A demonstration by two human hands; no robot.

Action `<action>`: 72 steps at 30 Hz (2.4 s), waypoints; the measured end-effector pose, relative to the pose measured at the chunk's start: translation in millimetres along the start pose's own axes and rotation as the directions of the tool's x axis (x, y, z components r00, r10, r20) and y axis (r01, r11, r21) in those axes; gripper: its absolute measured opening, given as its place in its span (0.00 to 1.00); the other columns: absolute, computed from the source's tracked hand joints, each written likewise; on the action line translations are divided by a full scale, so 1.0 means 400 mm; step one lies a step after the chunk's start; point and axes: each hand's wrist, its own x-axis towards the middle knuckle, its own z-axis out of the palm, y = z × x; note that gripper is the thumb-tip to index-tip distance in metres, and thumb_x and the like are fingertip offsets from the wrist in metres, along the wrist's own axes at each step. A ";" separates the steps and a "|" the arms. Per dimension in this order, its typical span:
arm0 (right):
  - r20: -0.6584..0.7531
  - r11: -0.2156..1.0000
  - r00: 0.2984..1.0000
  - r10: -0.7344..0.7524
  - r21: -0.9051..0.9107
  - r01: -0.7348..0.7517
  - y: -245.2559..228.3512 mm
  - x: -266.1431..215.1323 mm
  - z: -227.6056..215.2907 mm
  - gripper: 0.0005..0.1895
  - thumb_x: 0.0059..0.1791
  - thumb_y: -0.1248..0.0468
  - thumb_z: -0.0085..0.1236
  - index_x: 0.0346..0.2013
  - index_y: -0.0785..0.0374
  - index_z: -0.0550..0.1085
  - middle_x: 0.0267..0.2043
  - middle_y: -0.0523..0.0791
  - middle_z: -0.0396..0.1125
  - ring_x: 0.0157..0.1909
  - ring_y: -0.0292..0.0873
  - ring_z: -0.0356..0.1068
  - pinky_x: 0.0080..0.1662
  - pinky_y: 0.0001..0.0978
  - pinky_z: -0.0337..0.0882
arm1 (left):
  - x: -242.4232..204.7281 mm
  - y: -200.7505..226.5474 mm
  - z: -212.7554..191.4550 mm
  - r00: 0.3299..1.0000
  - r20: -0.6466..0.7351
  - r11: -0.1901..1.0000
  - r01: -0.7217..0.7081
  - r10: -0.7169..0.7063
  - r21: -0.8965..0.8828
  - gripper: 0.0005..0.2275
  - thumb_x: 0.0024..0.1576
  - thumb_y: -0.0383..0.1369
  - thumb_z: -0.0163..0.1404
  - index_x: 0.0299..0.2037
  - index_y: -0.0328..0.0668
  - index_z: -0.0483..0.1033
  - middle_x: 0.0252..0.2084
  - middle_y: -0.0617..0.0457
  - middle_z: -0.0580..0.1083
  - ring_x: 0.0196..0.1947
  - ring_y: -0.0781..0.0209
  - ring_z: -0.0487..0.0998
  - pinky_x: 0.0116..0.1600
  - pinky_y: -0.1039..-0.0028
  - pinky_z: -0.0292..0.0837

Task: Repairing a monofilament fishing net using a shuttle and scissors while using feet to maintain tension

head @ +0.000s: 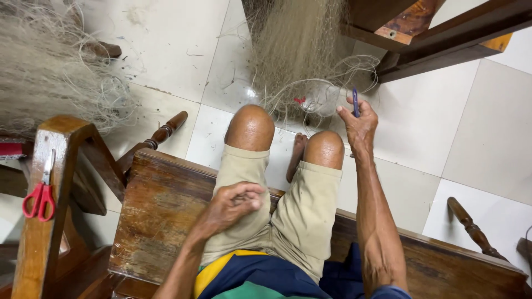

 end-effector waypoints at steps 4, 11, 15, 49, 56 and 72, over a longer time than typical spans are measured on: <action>0.045 0.995 0.996 0.075 0.055 -0.078 0.094 0.053 0.052 0.23 0.54 0.63 0.83 0.63 0.57 0.86 0.43 0.38 0.81 0.38 0.23 0.69 0.41 0.14 0.71 | 0.106 0.001 0.096 0.994 0.080 0.970 0.090 -0.073 -0.226 0.24 0.68 0.29 0.65 0.74 0.27 0.79 0.58 0.35 0.88 0.52 0.53 0.91 0.58 0.65 0.94; 0.007 0.996 0.998 -0.061 -0.058 0.062 0.004 -0.139 -0.050 0.09 0.59 0.63 0.77 0.52 0.61 0.89 0.34 0.44 0.74 0.39 0.36 0.69 0.43 0.34 0.73 | 0.353 -0.070 0.168 1.000 0.024 0.835 0.017 -0.005 -0.550 0.28 0.77 0.43 0.57 0.80 0.28 0.70 0.71 0.30 0.80 0.61 0.47 0.89 0.61 0.60 0.92; -0.078 0.991 0.991 -0.110 -0.090 0.103 -0.099 -0.349 -0.146 0.06 0.60 0.67 0.77 0.52 0.63 0.89 0.32 0.41 0.72 0.37 0.35 0.68 0.43 0.30 0.73 | 0.478 -0.106 0.207 1.000 0.025 0.739 0.018 -0.002 -0.674 0.29 0.79 0.52 0.52 0.79 0.32 0.74 0.71 0.36 0.83 0.58 0.52 0.91 0.59 0.60 0.93; -0.489 0.873 0.728 -0.480 -0.349 0.341 -0.054 -0.642 -0.423 0.04 0.65 0.72 0.78 0.54 0.70 0.90 0.33 0.47 0.71 0.35 0.33 0.65 0.48 0.33 0.75 | 0.018 0.057 -0.120 0.860 -0.237 0.416 -0.438 0.452 -0.797 0.14 0.82 0.36 0.43 0.74 0.43 0.73 0.59 0.28 0.86 0.59 0.24 0.90 0.63 0.21 0.87; -0.540 0.878 0.696 -0.474 -0.344 0.331 -0.041 -0.638 -0.445 0.04 0.65 0.74 0.74 0.55 0.72 0.89 0.33 0.49 0.73 0.36 0.35 0.64 0.46 0.34 0.74 | 0.019 0.029 -0.161 0.860 -0.252 0.265 -0.394 0.444 -0.880 0.15 0.83 0.39 0.43 0.75 0.48 0.73 0.52 0.39 0.89 0.51 0.40 0.93 0.63 0.29 0.90; -0.422 0.661 0.512 -0.748 -0.547 0.514 -0.052 -0.499 -0.571 0.20 0.77 0.63 0.63 0.52 0.83 0.81 0.49 0.61 0.80 0.45 0.54 0.76 0.48 0.47 0.80 | 0.011 0.056 -0.274 0.853 -0.396 0.471 -0.519 0.341 -0.713 0.12 0.82 0.33 0.52 0.72 0.41 0.75 0.45 0.43 0.88 0.46 0.42 0.92 0.59 0.39 0.93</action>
